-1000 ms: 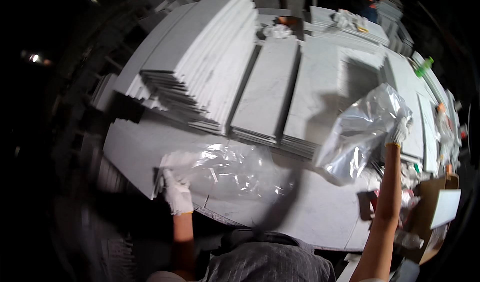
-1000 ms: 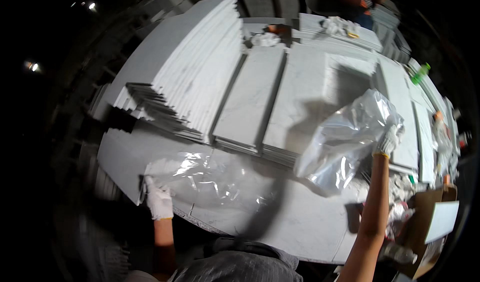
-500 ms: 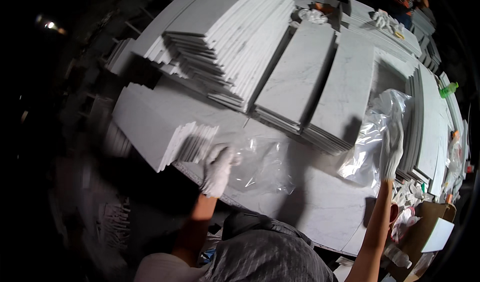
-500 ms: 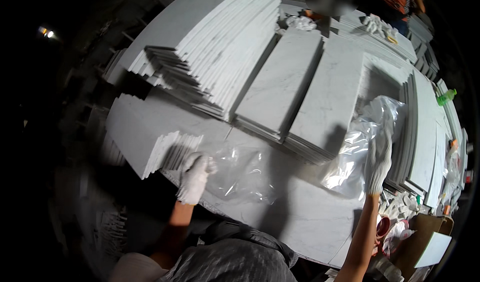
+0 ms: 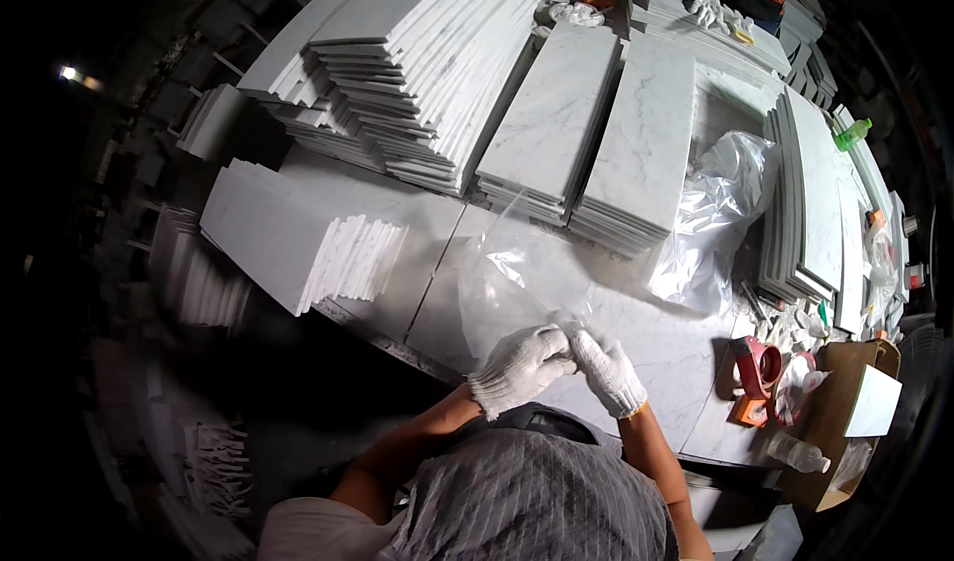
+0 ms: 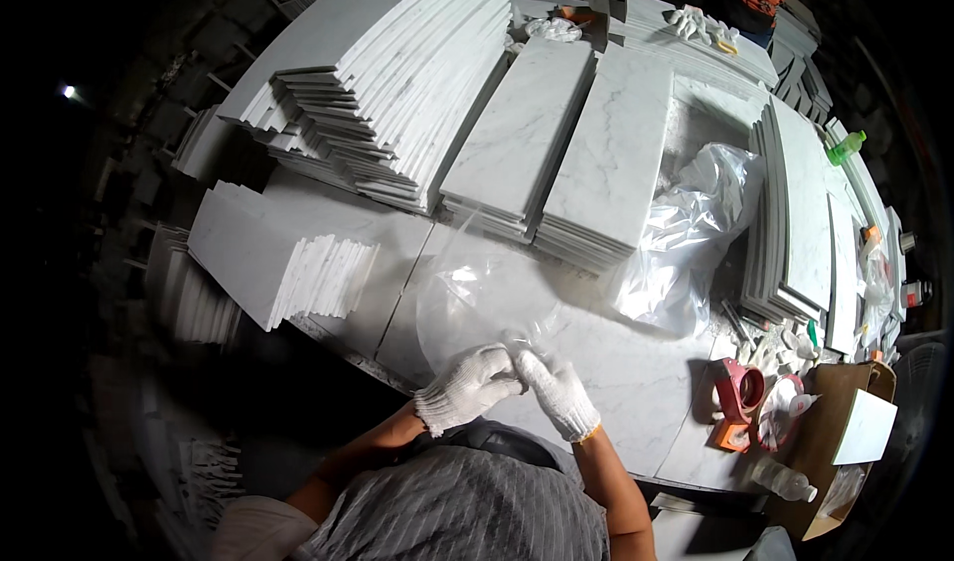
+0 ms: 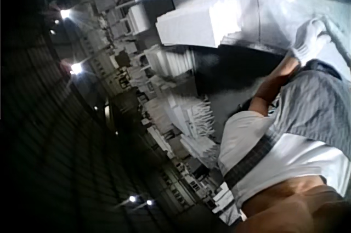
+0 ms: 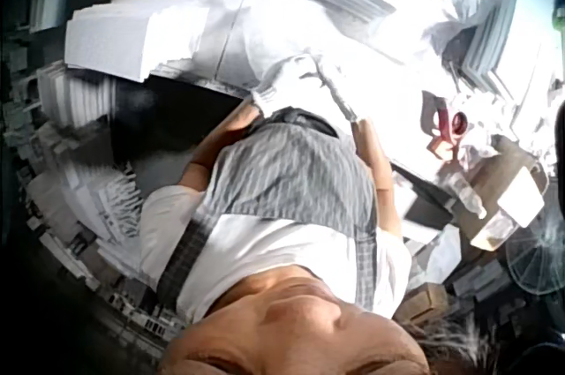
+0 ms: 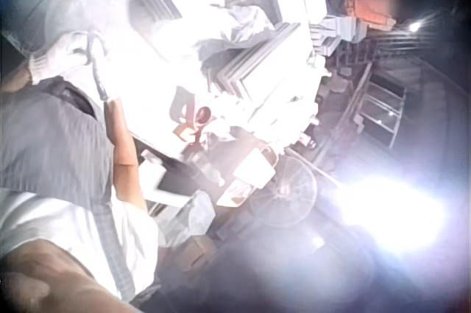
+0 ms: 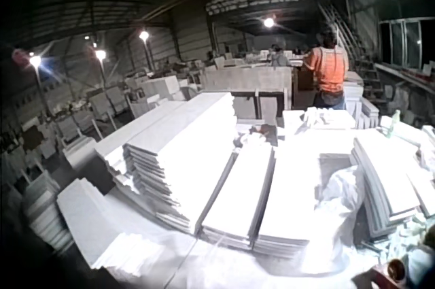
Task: The person wraps individual white rectangular tiles in plastic bags at a workbench. They pick up a tile, place it into a plastic bag, smooth the bag around the tile, and set the wrapped tile aside. The process is repeated for multiple tiles.
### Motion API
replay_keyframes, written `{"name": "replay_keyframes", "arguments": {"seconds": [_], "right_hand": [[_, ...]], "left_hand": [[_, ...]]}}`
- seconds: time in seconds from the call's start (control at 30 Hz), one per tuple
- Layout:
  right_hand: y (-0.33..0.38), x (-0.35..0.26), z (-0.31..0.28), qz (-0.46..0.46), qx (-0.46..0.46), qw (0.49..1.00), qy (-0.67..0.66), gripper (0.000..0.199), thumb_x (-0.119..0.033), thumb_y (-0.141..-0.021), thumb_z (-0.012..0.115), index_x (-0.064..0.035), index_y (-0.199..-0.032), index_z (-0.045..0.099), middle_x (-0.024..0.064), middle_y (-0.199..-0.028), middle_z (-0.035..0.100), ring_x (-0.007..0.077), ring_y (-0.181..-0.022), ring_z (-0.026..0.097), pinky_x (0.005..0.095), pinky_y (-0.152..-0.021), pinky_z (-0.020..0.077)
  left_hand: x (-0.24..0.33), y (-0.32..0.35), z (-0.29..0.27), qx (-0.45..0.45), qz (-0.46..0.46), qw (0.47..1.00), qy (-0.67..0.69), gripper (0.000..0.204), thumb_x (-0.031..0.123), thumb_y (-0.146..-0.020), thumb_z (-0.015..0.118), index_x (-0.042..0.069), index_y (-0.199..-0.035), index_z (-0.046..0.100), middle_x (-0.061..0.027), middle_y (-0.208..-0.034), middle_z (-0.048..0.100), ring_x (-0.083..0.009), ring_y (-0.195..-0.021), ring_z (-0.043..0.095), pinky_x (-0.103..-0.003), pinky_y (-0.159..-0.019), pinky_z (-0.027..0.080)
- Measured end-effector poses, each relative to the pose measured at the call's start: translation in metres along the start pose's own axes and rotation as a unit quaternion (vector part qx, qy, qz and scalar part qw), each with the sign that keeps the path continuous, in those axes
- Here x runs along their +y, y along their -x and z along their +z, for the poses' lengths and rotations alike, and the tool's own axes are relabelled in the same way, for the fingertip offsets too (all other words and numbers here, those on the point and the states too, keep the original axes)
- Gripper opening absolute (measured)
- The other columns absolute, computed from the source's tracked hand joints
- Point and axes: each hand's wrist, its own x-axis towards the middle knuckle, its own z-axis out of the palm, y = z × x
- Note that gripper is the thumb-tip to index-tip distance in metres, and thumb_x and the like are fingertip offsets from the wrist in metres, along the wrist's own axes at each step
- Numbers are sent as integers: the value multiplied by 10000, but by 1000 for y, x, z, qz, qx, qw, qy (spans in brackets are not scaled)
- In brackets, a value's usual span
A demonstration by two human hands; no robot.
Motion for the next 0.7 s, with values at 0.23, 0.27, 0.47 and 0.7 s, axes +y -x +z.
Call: {"name": "replay_keyframes", "arguments": {"seconds": [0.23, 0.27, 0.47, 0.7], "right_hand": [[7, 22, -1, -109, 150, 967, -176, 365, -291, -1025, 525, 43, -1141, 615, 108, -1046, 660, 186, -961, 633, 337, -908, 503], [9, 24, -1, -115, 170, 958, -199, 348, -282, -1023, 530, 38, -1131, 616, 102, -1028, 657, 180, -936, 630, 333, -887, 505], [20, 38, -9, -155, 211, 944, -202, 180, -222, -992, 576, -46, -986, 611, 63, -942, 639, 123, -753, 563, 295, -718, 492], [41, 27, -1, -99, 193, 975, -48, 249, -240, -974, 584, -3, -1025, 641, 62, -929, 656, 109, -745, 587, 266, -682, 498]], "left_hand": [[-8, 32, 6, 18, 11, 998, 64, 180, 134, -813, 761, 51, -912, 635, -80, -844, 655, -200, -742, 638, -323, -685, 507], [-11, 36, 5, 26, 1, 995, 93, 190, 148, -817, 760, 60, -934, 639, -82, -844, 660, -213, -748, 644, -333, -697, 513], [-5, 48, -20, 308, 109, 931, -165, 590, 266, -717, 865, 47, -1186, 583, -123, -1114, 608, -266, -1025, 592, -375, -856, 531], [7, 34, -28, 182, 262, 874, -366, 975, 486, -559, 894, 147, -1356, 447, -163, -1392, 396, -380, -1318, 362, -554, -1093, 338]]}}
